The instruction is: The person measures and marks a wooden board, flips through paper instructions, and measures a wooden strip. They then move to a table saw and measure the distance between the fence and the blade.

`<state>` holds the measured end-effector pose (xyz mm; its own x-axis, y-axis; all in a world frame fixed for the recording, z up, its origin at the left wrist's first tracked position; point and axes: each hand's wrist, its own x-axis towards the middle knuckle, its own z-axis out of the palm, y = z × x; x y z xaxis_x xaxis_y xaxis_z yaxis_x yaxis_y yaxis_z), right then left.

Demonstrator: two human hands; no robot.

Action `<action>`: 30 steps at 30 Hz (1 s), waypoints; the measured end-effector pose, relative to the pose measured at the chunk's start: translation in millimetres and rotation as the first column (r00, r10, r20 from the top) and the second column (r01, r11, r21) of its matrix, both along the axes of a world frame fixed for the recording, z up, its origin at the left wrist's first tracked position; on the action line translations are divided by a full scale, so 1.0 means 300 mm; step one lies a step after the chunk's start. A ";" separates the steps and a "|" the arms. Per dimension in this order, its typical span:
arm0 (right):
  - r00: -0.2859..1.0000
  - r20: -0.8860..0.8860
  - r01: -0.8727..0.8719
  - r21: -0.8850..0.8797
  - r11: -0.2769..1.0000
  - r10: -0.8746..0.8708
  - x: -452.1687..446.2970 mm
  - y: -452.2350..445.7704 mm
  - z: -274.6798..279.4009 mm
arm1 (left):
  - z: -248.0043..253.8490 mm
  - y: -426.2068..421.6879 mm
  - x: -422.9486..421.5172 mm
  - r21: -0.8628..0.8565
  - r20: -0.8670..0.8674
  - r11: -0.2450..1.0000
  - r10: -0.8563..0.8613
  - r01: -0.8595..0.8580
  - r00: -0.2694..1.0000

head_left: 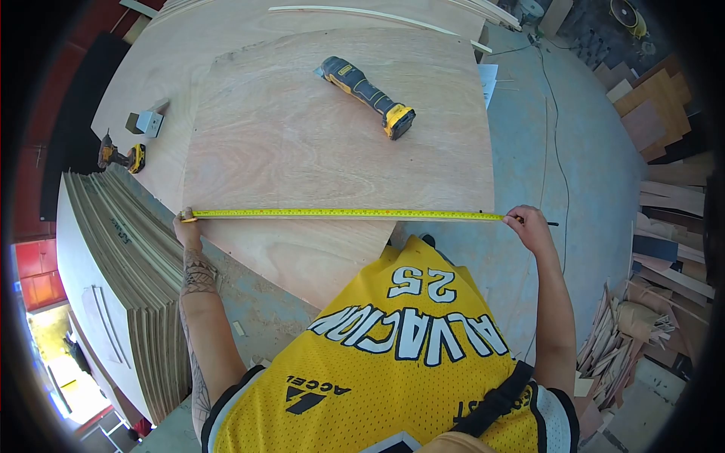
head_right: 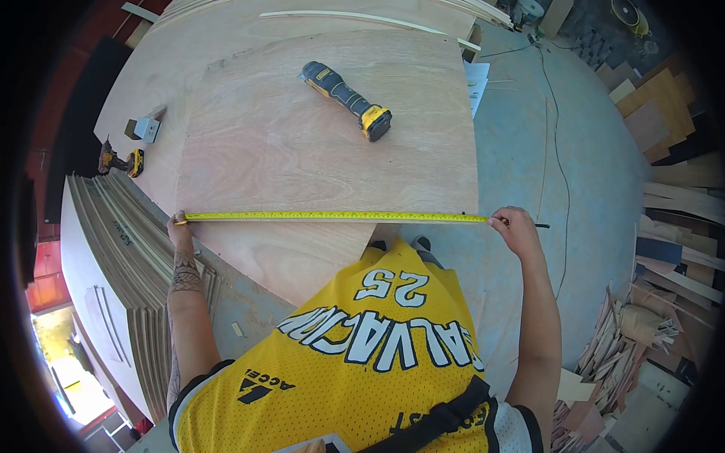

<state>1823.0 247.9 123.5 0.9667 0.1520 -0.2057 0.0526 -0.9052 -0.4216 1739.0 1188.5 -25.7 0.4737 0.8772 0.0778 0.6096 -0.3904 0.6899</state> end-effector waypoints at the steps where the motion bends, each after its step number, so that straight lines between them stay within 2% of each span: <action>1: 1.000 -0.013 0.019 0.020 1.000 -0.019 0.000 -0.004 -0.005 | 0.002 -0.002 0.001 0.000 0.000 1.000 0.001 -0.001 1.000; 5: 0.997 -0.070 0.051 0.076 0.996 -0.046 -0.003 -0.004 0.000 | 0.025 -0.027 0.001 -0.013 -0.013 1.000 0.007 -0.007 1.000; 10: 0.997 -0.071 0.006 0.083 0.997 0.000 0.014 0.051 0.005 | -0.034 0.049 0.008 -0.022 -0.015 0.999 -0.035 0.034 0.999; 12: 0.996 -0.088 0.029 0.067 0.997 -0.023 0.018 0.060 0.011 | -0.048 0.064 0.010 -0.092 0.081 0.995 -0.021 0.029 0.996; 15: 0.995 -0.095 -0.003 0.090 0.996 0.011 0.031 0.067 0.006 | -0.062 0.105 0.008 -0.169 0.099 0.981 -0.080 0.097 0.992; 21: 0.993 -0.102 -0.048 0.124 0.991 0.060 0.034 0.065 0.006 | -0.107 0.123 0.015 -0.176 0.181 0.983 -0.019 0.052 0.983; 22: 0.992 -0.105 -0.051 0.117 0.992 0.063 0.033 0.060 0.002 | -0.085 0.104 0.009 -0.169 0.178 0.985 -0.005 0.035 0.984; 24: 0.989 -0.109 -0.083 0.124 0.989 0.097 0.037 0.063 -0.011 | -0.046 0.054 0.006 0.041 0.020 0.999 0.004 -0.005 1.000; 25: 0.991 -0.113 -0.062 0.123 0.990 0.076 0.035 0.060 -0.015 | -0.037 0.055 0.004 0.053 0.018 0.998 0.026 -0.027 0.999; 30: 0.993 -0.101 -0.046 0.153 0.987 0.062 0.036 0.049 -0.030 | 0.013 0.037 -0.006 -0.116 0.011 0.991 -0.064 0.065 0.998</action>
<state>1833.9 262.6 114.4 0.9306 0.2399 -0.2765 0.0475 -0.8282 -0.5585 1737.1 1199.7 -22.0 0.5296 0.8480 -0.0187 0.5802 -0.3461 0.7373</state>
